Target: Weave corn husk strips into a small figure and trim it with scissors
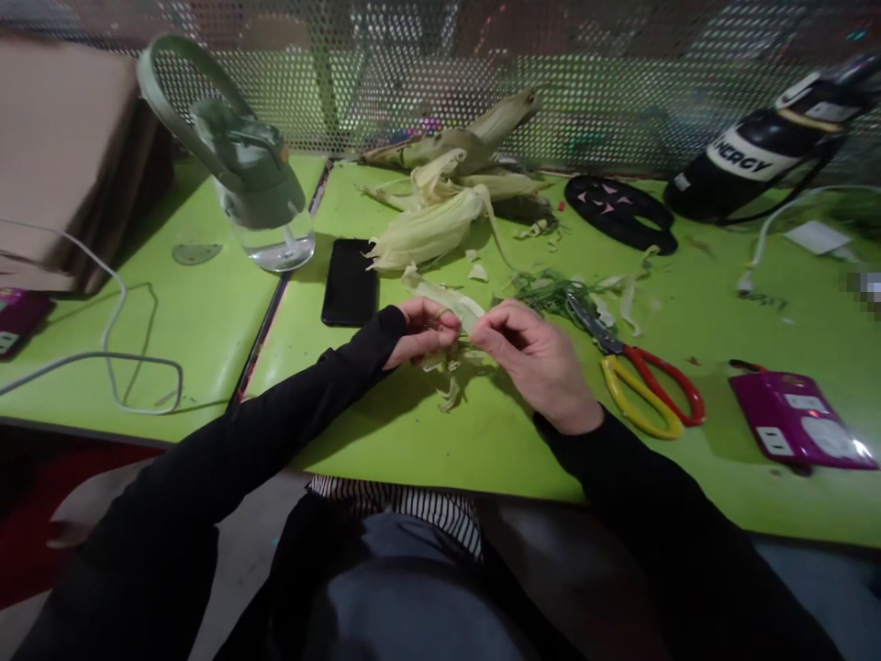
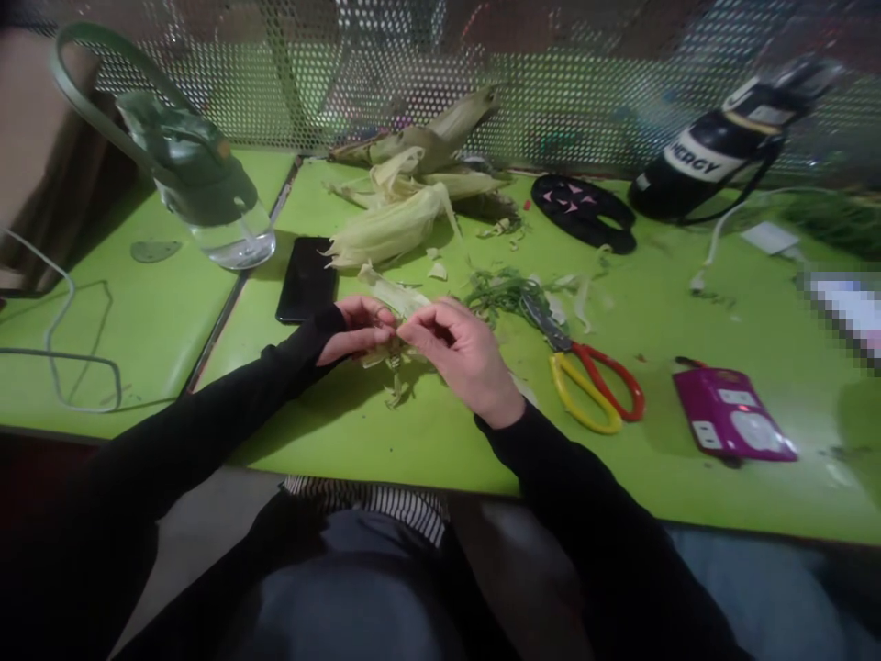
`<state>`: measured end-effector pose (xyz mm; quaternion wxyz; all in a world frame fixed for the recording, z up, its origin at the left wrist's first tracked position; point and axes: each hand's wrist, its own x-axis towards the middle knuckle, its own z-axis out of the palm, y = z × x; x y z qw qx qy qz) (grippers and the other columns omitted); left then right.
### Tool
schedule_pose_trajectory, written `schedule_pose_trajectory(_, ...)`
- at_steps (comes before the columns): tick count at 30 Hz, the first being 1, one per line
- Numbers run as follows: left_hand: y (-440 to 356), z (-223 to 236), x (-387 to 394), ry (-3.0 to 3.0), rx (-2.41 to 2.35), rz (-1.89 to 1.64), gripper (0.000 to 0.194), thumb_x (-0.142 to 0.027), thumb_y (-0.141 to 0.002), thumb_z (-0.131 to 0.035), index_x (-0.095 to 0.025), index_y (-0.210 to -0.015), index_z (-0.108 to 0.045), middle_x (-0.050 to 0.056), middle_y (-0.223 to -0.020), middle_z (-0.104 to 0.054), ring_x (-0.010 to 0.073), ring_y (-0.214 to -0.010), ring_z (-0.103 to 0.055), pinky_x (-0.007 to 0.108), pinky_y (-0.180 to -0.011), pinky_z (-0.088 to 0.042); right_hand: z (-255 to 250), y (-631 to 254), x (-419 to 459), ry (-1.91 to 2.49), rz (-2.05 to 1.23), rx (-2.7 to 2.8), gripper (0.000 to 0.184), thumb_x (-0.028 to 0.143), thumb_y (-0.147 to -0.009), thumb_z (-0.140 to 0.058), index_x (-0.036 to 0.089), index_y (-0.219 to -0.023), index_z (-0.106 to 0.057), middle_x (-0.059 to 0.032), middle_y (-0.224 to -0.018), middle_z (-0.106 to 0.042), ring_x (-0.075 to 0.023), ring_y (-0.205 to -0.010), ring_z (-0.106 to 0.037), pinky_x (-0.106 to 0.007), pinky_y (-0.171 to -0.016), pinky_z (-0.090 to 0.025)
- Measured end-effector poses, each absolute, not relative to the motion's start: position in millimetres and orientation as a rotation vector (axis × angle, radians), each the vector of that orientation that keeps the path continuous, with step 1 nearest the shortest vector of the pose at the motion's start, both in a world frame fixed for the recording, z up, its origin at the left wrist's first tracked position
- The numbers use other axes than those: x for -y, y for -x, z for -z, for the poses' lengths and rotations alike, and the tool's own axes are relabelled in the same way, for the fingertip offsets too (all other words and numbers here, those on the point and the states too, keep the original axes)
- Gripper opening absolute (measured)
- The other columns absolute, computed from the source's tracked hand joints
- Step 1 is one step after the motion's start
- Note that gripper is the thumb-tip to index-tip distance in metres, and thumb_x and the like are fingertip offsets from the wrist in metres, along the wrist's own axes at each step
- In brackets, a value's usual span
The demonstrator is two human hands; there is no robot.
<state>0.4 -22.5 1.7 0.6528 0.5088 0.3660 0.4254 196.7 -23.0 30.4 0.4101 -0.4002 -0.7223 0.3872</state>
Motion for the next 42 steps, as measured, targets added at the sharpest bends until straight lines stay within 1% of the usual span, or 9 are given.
schedule_pose_trajectory(4,-2,-1,23,-1.483,-0.921,-0.958,0.025,-0.032,-0.074,-0.083,-0.017,-0.081,-0.064,-0.001,-0.068,-0.064,0.0087,-0.061,-0.052,0.023,-0.058,-0.044,-31,-194,24,1.010,-1.012,1.907,0.032,0.049,-0.091,-0.067,0.021,-0.076,-0.068,0.0000,-0.072,-0.060,-0.0131,-0.066,-0.052,-0.029,-0.062,-0.042)
schedule_pose_trajectory(7,-5,0,28,-1.532,-0.981,-0.976,0.020,-0.034,-0.083,-0.074,-0.017,-0.081,-0.064,-0.001,-0.068,-0.063,0.0086,-0.058,-0.047,0.023,-0.054,-0.039,-29,-194,25,1.016,-0.972,1.917,0.022,0.042,-0.091,-0.068,0.022,-0.098,-0.073,-0.0024,-0.088,-0.064,-0.0119,-0.065,-0.051,-0.028,-0.060,-0.044)
schedule_pose_trajectory(9,-7,1,30,-1.525,-0.997,-0.997,0.020,-0.034,-0.085,-0.071,-0.017,-0.082,-0.063,-0.001,-0.069,-0.064,0.0080,-0.056,-0.046,0.023,-0.054,-0.038,-28,-194,26,1.038,-0.888,1.943,0.025,0.035,-0.088,-0.071,0.022,-0.110,-0.071,-0.0029,-0.096,-0.063,-0.0099,-0.061,-0.048,-0.027,-0.057,-0.043)
schedule_pose_trajectory(13,-8,5,31,-1.565,-0.989,-0.978,0.024,-0.035,-0.083,-0.073,-0.016,-0.078,-0.059,-0.002,-0.063,-0.061,0.0075,-0.054,-0.044,0.023,-0.053,-0.035,-26,-193,27,1.060,-0.707,2.017,0.008,0.027,-0.089,-0.068,0.019,-0.088,-0.069,-0.0020,-0.085,-0.063,-0.0110,-0.060,-0.049,-0.027,-0.057,-0.042)
schedule_pose_trajectory(15,-7,7,29,-1.538,-0.981,-0.953,0.026,-0.037,-0.084,-0.073,-0.016,-0.079,-0.059,-0.001,-0.064,-0.063,0.0076,-0.054,-0.047,0.023,-0.053,-0.037,-25,-192,27,1.072,-0.661,2.021,0.011,0.026,-0.091,-0.065,0.019,-0.082,-0.065,-0.0018,-0.081,-0.061,-0.0123,-0.063,-0.051,-0.028,-0.058,-0.042)
schedule_pose_trajectory(22,-8,12,21,-1.221,-0.884,-1.008,0.039,-0.043,-0.077,-0.079,-0.018,-0.080,-0.049,0.000,-0.068,-0.068,0.0095,-0.062,-0.062,0.022,-0.059,-0.046,-22,-194,28,1.049,-0.726,1.997,0.003,0.023,-0.092,-0.061,0.021,-0.092,-0.063,-0.0036,-0.092,-0.070,-0.0126,-0.065,-0.057,-0.027,-0.058,-0.045)
schedule_pose_trajectory(29,-9,9,25,-1.260,-0.881,-1.065,0.034,-0.033,-0.081,-0.076,-0.020,-0.096,-0.048,-0.002,-0.069,-0.070,0.0101,-0.061,-0.063,0.024,-0.061,-0.048,-22,-195,31,0.920,-0.370,2.176,0.009,0.021,-0.092,-0.061,0.024,-0.095,-0.069,-0.0055,-0.090,-0.075,-0.0182,-0.073,-0.063,-0.035,-0.068,-0.050)
schedule_pose_trajectory(33,-5,5,27,-1.385,-0.962,-1.028,0.030,-0.029,-0.084,-0.073,-0.019,-0.101,-0.051,-0.001,-0.073,-0.071,0.0098,-0.059,-0.061,0.024,-0.058,-0.046,-23,-193,32,1.033,-0.484,2.143,0.013,0.019,-0.091,-0.061,0.020,-0.101,-0.069,-0.0058,-0.088,-0.071,-0.0145,-0.063,-0.057,-0.031,-0.059,-0.048)
schedule_pose_trajectory(42,-1,7,25,-1.522,-0.964,-1.001,0.033,-0.033,-0.085,-0.072,-0.020,-0.106,-0.051,-0.002,-0.074,-0.067,0.0115,-0.063,-0.061,0.027,-0.062,-0.046,-23,-193,29,1.066,-0.663,2.098,0.013,0.028,-0.090,-0.068,0.018,-0.081,-0.066,-0.0021,-0.077,-0.064,-0.0116,-0.058,-0.050,-0.029,-0.057,-0.040)
